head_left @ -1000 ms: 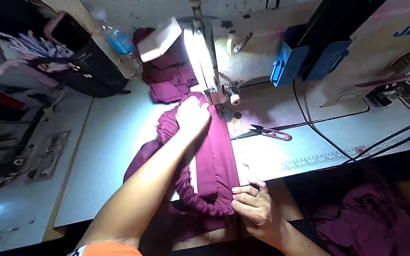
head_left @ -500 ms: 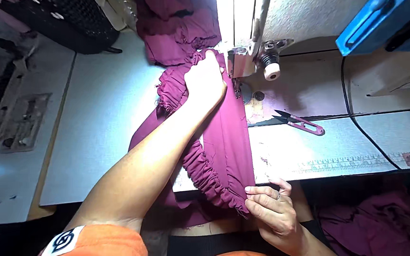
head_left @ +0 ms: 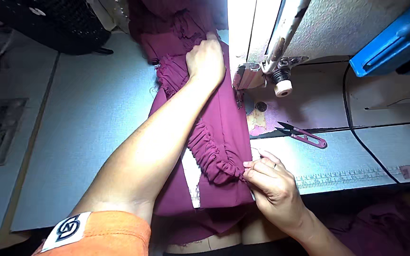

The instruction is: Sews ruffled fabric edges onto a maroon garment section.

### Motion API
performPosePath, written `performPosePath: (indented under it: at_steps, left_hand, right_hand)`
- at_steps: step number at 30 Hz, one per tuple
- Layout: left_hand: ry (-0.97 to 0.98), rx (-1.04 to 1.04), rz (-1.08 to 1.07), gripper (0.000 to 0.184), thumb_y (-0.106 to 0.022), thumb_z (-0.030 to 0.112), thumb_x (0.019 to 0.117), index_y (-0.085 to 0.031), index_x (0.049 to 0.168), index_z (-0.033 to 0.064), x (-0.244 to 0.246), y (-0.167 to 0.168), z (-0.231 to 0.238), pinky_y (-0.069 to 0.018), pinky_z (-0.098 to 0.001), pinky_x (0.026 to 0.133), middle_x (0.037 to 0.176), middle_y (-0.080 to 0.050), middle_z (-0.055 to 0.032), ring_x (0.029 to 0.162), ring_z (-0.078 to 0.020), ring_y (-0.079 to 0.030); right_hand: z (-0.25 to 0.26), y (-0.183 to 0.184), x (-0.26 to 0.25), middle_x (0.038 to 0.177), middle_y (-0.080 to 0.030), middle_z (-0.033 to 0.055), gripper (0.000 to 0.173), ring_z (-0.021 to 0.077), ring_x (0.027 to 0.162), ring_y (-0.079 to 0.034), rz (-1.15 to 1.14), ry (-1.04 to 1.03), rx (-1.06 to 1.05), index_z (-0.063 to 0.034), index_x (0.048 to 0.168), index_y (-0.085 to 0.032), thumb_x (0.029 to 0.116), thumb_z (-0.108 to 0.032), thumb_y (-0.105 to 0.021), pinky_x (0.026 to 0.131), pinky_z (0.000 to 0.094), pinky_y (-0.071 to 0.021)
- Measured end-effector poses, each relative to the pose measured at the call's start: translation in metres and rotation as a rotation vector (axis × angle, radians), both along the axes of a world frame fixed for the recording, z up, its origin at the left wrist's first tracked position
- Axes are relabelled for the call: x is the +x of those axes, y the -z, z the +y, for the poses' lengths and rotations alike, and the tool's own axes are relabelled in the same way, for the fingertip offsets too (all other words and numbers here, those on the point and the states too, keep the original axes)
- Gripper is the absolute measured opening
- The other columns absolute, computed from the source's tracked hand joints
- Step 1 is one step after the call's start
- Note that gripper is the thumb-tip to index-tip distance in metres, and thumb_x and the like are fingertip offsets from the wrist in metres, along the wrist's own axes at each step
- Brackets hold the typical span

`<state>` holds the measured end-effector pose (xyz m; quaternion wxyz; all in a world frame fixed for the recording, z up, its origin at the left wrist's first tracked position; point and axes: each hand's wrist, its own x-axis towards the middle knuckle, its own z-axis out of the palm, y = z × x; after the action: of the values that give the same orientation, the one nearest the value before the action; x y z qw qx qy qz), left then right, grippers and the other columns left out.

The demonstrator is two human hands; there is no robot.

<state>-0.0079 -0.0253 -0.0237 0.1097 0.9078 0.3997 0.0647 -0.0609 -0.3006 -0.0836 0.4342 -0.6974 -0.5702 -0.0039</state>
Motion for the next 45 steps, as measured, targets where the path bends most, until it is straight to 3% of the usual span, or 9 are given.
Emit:
performPosePath:
  at_steps: [6, 21, 27, 29, 32, 36, 38, 41, 45]
  left_hand:
    - [-0.043, 0.279, -0.135, 0.03, -0.053, 0.018, 0.096, -0.062, 0.119, 0.0005, 0.046, 0.057, 0.057, -0.0539, -0.059, 0.066, 0.09, -0.073, -0.0192, 0.085, -0.0402, -0.073]
    - [0.114, -0.011, -0.168, 0.053, -0.059, 0.031, 0.1033, -0.052, 0.14, -0.0061, -0.025, -0.004, 0.011, -0.0446, -0.0658, 0.104, 0.134, -0.06, -0.0309, 0.127, -0.0481, -0.058]
    - [0.424, -0.192, -0.239, 0.04, -0.055, 0.034, 0.103, -0.065, 0.077, 0.0047, -0.119, -0.015, -0.043, -0.0501, -0.0467, 0.061, 0.069, -0.06, -0.0084, 0.067, -0.0227, -0.061]
    - [0.621, -0.19, -0.164, 0.038, -0.056, 0.045, 0.1008, -0.069, 0.081, 0.0152, -0.155, -0.011, -0.063, -0.0519, -0.0348, 0.07, 0.075, -0.06, 0.0034, 0.074, -0.01, -0.061]
    - [0.701, 0.169, -0.234, 0.038, -0.057, 0.041, 0.1013, -0.071, 0.086, 0.0088, -0.196, 0.008, -0.081, -0.0507, -0.0477, 0.095, 0.078, -0.066, -0.0052, 0.086, -0.0233, -0.067]
    - [0.517, 0.551, -0.293, 0.038, -0.05, 0.032, 0.1014, -0.072, 0.089, 0.004, -0.232, 0.003, -0.132, -0.049, -0.0423, 0.047, 0.057, -0.06, -0.0072, 0.051, -0.0261, -0.063]
    - [0.4, 0.587, -0.292, 0.035, -0.057, 0.03, 0.0935, -0.075, 0.103, 0.0016, -0.249, -0.015, -0.156, -0.0474, -0.0415, 0.043, 0.057, -0.063, -0.0069, 0.046, -0.0253, -0.061]
    - [0.328, 0.631, -0.303, 0.03, -0.059, 0.031, 0.0901, -0.074, 0.088, 0.0049, -0.273, -0.036, -0.185, -0.0408, -0.037, 0.041, 0.052, -0.058, -0.0046, 0.042, -0.0216, -0.056]
    - [0.359, 0.631, -0.359, 0.03, -0.057, 0.024, 0.0958, -0.077, 0.08, 0.0083, -0.286, -0.048, -0.222, -0.0383, -0.0343, 0.043, 0.051, -0.059, -0.0033, 0.043, -0.0182, -0.055]
  right_hand:
    - [0.022, -0.001, 0.017, 0.085, -0.073, 0.0028, 0.02, 0.0163, 0.094, -0.07, -0.024, -0.035, -0.021, -0.008, 0.086, -0.077, 0.0926, -0.002, -0.059, 0.112, 0.0423, -0.0459]
    - [0.048, -0.002, 0.028, 0.083, -0.069, 0.0065, 0.015, 0.0212, 0.094, -0.069, -0.093, -0.012, 0.043, -0.0053, 0.082, -0.074, 0.0898, -0.001, -0.061, 0.113, 0.0422, -0.0443]
    - [0.049, 0.002, 0.028, 0.085, -0.07, 0.0066, 0.013, 0.0216, 0.095, -0.069, -0.076, -0.015, 0.087, -0.0061, 0.083, -0.074, 0.0868, 0.001, -0.064, 0.111, 0.0416, -0.0463]
    - [0.048, 0.002, 0.029, 0.085, -0.069, 0.0064, 0.011, 0.0204, 0.096, -0.068, -0.013, -0.024, 0.103, -0.0058, 0.084, -0.074, 0.0872, 0.0, -0.066, 0.109, 0.0401, -0.0473]
    - [0.049, 0.003, 0.032, 0.085, -0.068, 0.0058, 0.011, 0.0187, 0.096, -0.066, 0.085, -0.03, 0.121, -0.0052, 0.084, -0.074, 0.0898, -0.002, -0.065, 0.103, 0.0381, -0.0489]
    - [0.038, -0.001, 0.017, 0.096, -0.074, 0.0068, 0.016, 0.0197, 0.099, -0.069, 0.052, 0.166, 0.132, -0.0062, 0.095, -0.077, 0.0968, -0.014, -0.063, 0.096, 0.0388, -0.0539]
    - [0.017, -0.011, -0.01, 0.096, -0.075, 0.0092, 0.031, 0.025, 0.095, -0.071, 0.015, 0.353, -0.005, -0.0045, 0.101, -0.076, 0.1006, -0.031, -0.059, 0.09, 0.0466, -0.0557]
    - [-0.016, -0.01, -0.056, 0.104, -0.075, 0.0145, 0.057, 0.0333, 0.102, -0.072, -0.092, 0.469, -0.197, -0.0019, 0.107, -0.074, 0.0981, -0.054, -0.055, 0.09, 0.0554, -0.0549]
    - [-0.035, 0.006, -0.076, 0.124, -0.069, 0.0185, 0.031, 0.0357, 0.116, -0.066, -0.056, 0.482, -0.126, -0.0015, 0.103, -0.074, 0.0959, -0.028, -0.06, 0.094, 0.0505, -0.0547]
